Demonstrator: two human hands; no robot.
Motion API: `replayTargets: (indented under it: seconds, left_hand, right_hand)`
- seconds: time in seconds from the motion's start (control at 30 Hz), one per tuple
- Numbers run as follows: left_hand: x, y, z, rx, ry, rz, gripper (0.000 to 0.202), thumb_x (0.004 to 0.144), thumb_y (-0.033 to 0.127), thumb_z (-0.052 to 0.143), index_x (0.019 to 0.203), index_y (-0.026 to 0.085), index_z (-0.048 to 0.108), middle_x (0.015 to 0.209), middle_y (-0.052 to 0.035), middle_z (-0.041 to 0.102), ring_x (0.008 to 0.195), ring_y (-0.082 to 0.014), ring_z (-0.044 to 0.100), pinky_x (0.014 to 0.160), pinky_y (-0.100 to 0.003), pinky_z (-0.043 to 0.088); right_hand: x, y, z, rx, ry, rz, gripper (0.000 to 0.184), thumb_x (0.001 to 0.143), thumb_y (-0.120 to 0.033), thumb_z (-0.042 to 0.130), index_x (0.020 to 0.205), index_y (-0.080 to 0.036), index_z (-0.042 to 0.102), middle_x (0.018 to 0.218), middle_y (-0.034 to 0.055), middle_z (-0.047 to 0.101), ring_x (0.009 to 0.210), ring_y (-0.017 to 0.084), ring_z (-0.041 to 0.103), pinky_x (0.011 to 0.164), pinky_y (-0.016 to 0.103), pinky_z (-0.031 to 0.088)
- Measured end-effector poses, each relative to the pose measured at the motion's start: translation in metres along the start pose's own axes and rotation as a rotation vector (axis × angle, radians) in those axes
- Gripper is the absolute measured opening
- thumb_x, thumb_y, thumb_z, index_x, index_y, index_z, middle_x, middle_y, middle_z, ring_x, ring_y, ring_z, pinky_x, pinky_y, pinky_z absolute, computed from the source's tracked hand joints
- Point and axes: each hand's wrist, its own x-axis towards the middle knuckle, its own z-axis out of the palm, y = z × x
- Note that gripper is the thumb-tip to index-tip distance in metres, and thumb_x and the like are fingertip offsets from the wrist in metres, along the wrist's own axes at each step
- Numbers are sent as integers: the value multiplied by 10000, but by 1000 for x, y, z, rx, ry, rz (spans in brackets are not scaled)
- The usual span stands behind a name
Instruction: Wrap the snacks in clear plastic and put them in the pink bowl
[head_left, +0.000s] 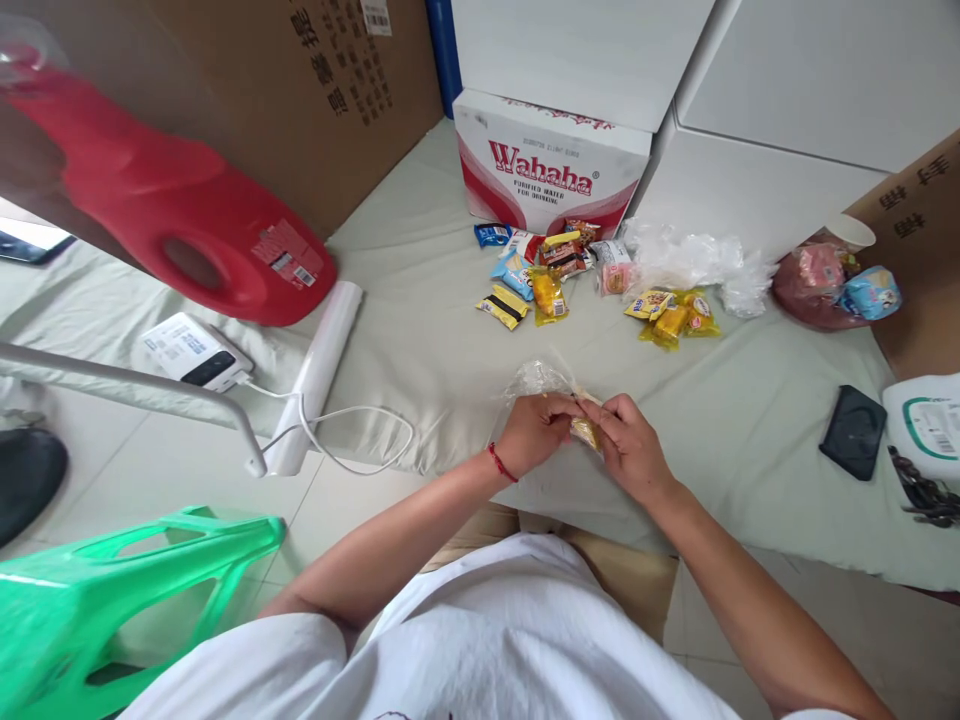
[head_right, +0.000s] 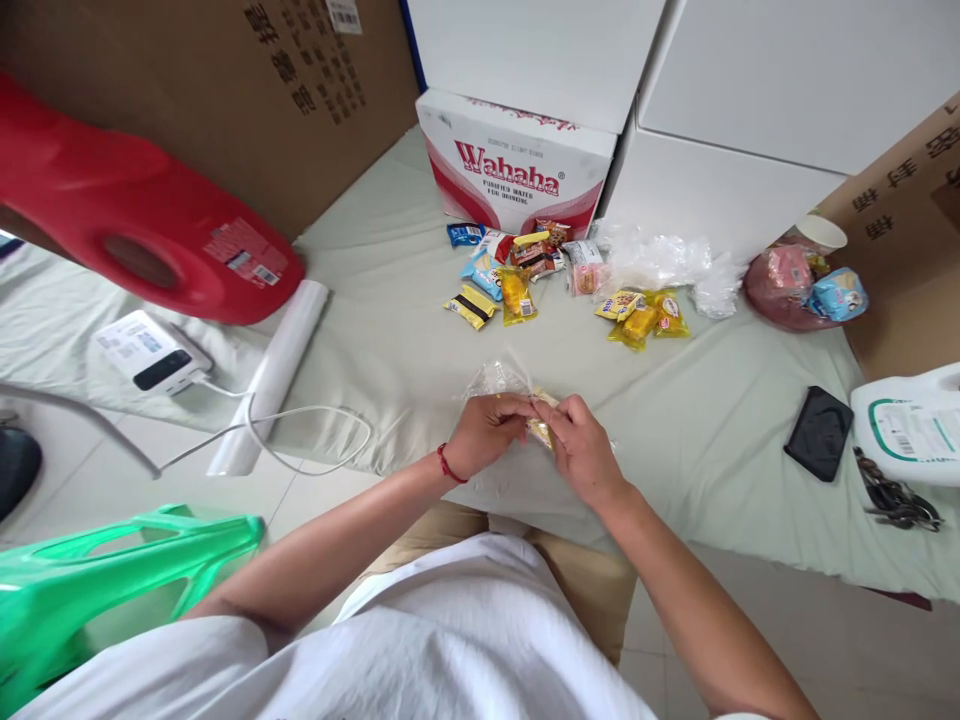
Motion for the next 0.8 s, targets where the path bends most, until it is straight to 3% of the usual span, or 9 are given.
replayTargets:
  seconds: [0.17, 0.23, 0.3, 0.43, 0.53, 0.6, 0.67, 0.73, 0.8]
  left_hand:
    - [8, -16, -20, -32, 405, -277, 220, 818, 94, 506, 850, 205, 692, 863, 7, 734, 786, -132, 677, 768, -257, 556]
    - [15, -21, -33, 15, 604, -390, 182, 891, 175, 484, 943, 208, 655, 907, -8, 713, 811, -144, 655, 789, -281, 550]
    - [25, -23, -44, 114, 676, -407, 238, 990, 297, 414, 1008, 205, 633, 1048, -61, 708, 999, -185, 650, 931, -346, 528]
    - [38, -14, -53, 403, 342, -433, 403, 962, 564, 524, 1068, 197, 653, 1448, -160, 575, 1460, -329, 396, 1166, -518, 348]
    - [35, -5, -56, 532, 53, -439, 383, 757, 519, 781, 942, 195, 695, 1551, -135, 493, 1532, -395, 259, 1201, -555, 291]
    - [29, 0, -62, 523, -34, -394, 226, 726, 366, 786, 822, 192, 680, 1391, -111, 618, 1398, -350, 460, 1130, -489, 396]
    - [22, 5, -68, 432, -49, -372, 125, 747, 275, 714, 739, 194, 619, 1020, -59, 712, 1035, -245, 661, 914, -371, 515]
    - [17, 14, -70, 289, -12, -373, 159, 758, 262, 676, 687, 203, 547, 705, 21, 617, 675, -156, 622, 669, -278, 491]
    - [16, 24, -65, 98, 27, -390, 196, 743, 248, 683, 670, 209, 504, 585, 66, 523, 510, -112, 531, 538, -241, 412]
  right_hand:
    - [-2, -6, -1, -97, -112, 54, 422, 1048, -268, 375, 1333, -295, 684, 879, 35, 469, 763, 172, 493, 682, 284, 467]
    - [0, -11, -3, -118, -160, 85, 409, 1045, -303, 386, 1331, -288, 679, 877, 43, 492, 773, 186, 477, 687, 291, 458]
    - [4, -16, -5, -116, -191, 136, 389, 1050, -354, 398, 1296, -277, 689, 863, 47, 506, 768, 192, 465, 689, 293, 453]
    - [10, -23, -9, -124, -218, 133, 385, 1058, -354, 396, 1257, -254, 710, 837, 47, 491, 748, 194, 453, 695, 302, 437]
    - [8, -20, -12, -165, -244, -9, 415, 1023, -236, 414, 1337, -270, 684, 891, 62, 508, 826, 213, 478, 768, 334, 458]
    - [6, -17, -14, -183, -257, -78, 450, 989, -191, 448, 1372, -274, 669, 947, 76, 526, 888, 228, 490, 822, 364, 472]
    - [4, -15, -16, -186, -275, -103, 451, 973, -188, 482, 1373, -273, 671, 985, 84, 540, 915, 235, 491, 850, 387, 479]
    - [4, -16, -16, -183, -294, -114, 431, 981, -205, 496, 1365, -278, 676, 995, 87, 547, 915, 234, 485, 857, 396, 483]
    - [5, -18, -14, -179, -304, -126, 420, 994, -218, 499, 1371, -282, 671, 998, 90, 549, 917, 235, 479, 867, 401, 486]
